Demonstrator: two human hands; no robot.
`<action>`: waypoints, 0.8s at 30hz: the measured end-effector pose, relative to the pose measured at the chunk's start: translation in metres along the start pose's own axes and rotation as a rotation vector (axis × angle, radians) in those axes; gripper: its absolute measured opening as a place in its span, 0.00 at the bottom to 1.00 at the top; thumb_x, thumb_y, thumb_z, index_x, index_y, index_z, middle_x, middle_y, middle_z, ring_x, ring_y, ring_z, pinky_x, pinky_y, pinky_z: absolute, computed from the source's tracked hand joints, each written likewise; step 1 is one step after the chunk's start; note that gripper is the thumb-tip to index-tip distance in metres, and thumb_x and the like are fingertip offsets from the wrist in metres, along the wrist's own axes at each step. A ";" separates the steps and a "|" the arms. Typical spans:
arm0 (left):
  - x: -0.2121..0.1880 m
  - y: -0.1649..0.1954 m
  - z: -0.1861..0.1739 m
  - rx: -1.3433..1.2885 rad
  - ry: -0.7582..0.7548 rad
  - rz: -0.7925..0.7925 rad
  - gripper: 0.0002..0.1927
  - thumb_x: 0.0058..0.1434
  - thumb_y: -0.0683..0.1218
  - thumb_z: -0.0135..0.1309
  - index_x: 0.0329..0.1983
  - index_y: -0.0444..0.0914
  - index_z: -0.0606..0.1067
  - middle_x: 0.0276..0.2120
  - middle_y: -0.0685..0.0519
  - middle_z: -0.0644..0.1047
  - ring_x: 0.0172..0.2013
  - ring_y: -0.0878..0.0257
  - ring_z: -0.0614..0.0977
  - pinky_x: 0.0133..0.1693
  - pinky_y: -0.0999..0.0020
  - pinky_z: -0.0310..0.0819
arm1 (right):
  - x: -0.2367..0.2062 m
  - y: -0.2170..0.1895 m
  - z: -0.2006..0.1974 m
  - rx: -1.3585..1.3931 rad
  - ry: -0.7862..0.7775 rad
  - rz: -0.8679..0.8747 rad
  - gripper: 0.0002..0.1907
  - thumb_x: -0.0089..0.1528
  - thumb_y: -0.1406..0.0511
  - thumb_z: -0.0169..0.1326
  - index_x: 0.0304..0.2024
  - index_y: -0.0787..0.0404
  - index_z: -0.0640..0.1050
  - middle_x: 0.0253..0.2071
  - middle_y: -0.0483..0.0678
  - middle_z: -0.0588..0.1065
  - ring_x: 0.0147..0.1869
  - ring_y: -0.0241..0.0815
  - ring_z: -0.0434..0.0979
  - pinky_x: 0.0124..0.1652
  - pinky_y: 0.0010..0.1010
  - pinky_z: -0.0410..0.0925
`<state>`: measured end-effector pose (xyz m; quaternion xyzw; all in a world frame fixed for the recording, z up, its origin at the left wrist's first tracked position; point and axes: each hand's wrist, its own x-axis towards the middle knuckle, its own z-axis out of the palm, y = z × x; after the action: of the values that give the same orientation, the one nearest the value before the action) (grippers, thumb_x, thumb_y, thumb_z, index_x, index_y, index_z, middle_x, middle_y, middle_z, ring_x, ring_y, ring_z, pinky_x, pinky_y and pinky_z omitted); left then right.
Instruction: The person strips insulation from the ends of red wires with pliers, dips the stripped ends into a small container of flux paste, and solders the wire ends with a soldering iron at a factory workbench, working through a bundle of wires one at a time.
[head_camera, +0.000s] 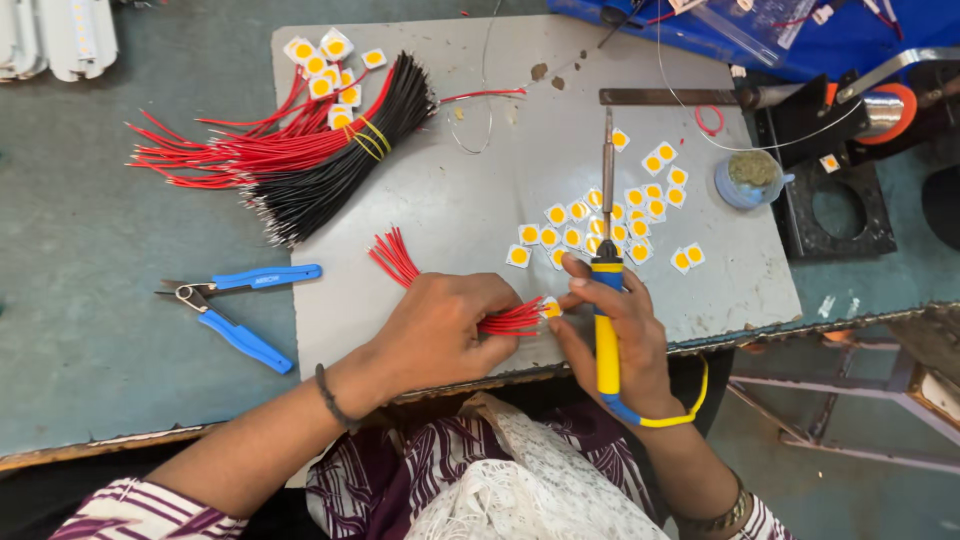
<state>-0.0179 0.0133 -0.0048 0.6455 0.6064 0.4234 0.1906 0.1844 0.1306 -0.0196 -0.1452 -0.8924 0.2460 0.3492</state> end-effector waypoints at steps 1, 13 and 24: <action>0.001 0.000 0.000 0.041 -0.016 0.003 0.11 0.48 0.46 0.63 0.32 0.35 0.78 0.27 0.46 0.79 0.28 0.48 0.81 0.30 0.56 0.74 | 0.001 -0.001 0.001 -0.040 -0.013 -0.014 0.31 0.55 0.74 0.65 0.57 0.58 0.68 0.55 0.55 0.78 0.53 0.49 0.83 0.61 0.46 0.67; 0.000 -0.003 0.008 0.064 -0.072 0.172 0.13 0.54 0.46 0.60 0.39 0.35 0.76 0.41 0.50 0.82 0.33 0.52 0.84 0.33 0.60 0.76 | -0.003 0.003 -0.004 0.094 -0.067 -0.013 0.31 0.57 0.76 0.63 0.59 0.57 0.66 0.64 0.57 0.74 0.58 0.50 0.82 0.58 0.39 0.72; -0.004 -0.004 0.019 0.463 -0.188 0.322 0.14 0.50 0.45 0.60 0.36 0.35 0.71 0.52 0.46 0.80 0.20 0.57 0.79 0.25 0.62 0.73 | -0.047 0.035 -0.020 0.269 0.203 0.053 0.18 0.73 0.70 0.49 0.66 0.61 0.66 0.52 0.59 0.79 0.53 0.50 0.85 0.55 0.40 0.76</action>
<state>-0.0055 0.0152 -0.0199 0.7961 0.5563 0.2371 0.0237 0.2347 0.1463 -0.0517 -0.1448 -0.8074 0.3564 0.4474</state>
